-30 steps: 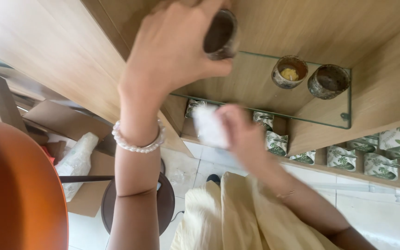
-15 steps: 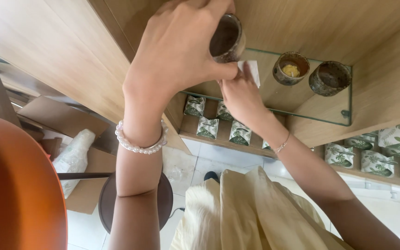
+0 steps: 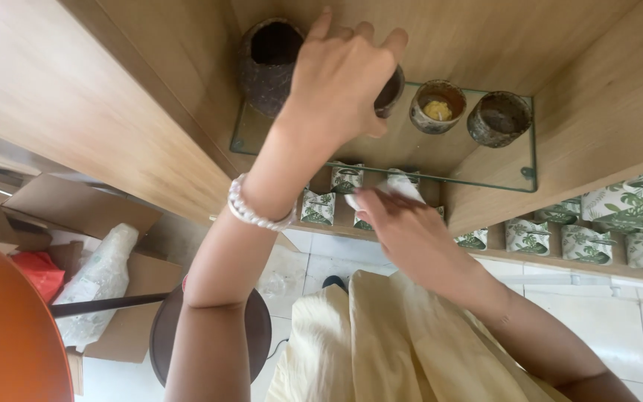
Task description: The recorder is organizing gift boxes on a shelf and cleaning a glass display shelf with a wipe.
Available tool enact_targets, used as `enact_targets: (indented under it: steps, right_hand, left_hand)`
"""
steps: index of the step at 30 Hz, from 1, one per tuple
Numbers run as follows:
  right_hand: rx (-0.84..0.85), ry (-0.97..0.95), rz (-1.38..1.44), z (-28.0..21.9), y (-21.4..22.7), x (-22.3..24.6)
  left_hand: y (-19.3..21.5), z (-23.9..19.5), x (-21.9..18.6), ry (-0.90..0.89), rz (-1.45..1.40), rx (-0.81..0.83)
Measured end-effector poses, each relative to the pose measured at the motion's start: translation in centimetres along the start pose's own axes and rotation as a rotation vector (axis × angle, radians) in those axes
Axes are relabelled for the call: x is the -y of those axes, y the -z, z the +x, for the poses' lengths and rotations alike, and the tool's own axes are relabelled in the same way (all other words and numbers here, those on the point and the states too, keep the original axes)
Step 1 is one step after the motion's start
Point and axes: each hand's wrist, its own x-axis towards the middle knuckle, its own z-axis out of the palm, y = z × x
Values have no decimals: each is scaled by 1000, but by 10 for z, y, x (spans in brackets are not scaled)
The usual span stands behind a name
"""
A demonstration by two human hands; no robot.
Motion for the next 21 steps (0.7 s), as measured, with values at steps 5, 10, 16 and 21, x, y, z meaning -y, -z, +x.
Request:
enact_targets:
  steps: [5, 10, 16, 21]
  right_hand:
    - [-181, -102, -209, -2, 39, -5]
    - [-202, 134, -473, 6, 40, -39]
    - [-189, 278, -554, -4, 26, -65]
    - [-118, 159, -368, -11, -5, -79]
  left_hand:
    - [-50, 33, 10, 3, 330, 127]
    - [-44, 43, -1, 102, 302, 393]
    - [-69, 41, -2, 194, 230, 462]
    - [-66, 42, -3, 213, 253, 439]
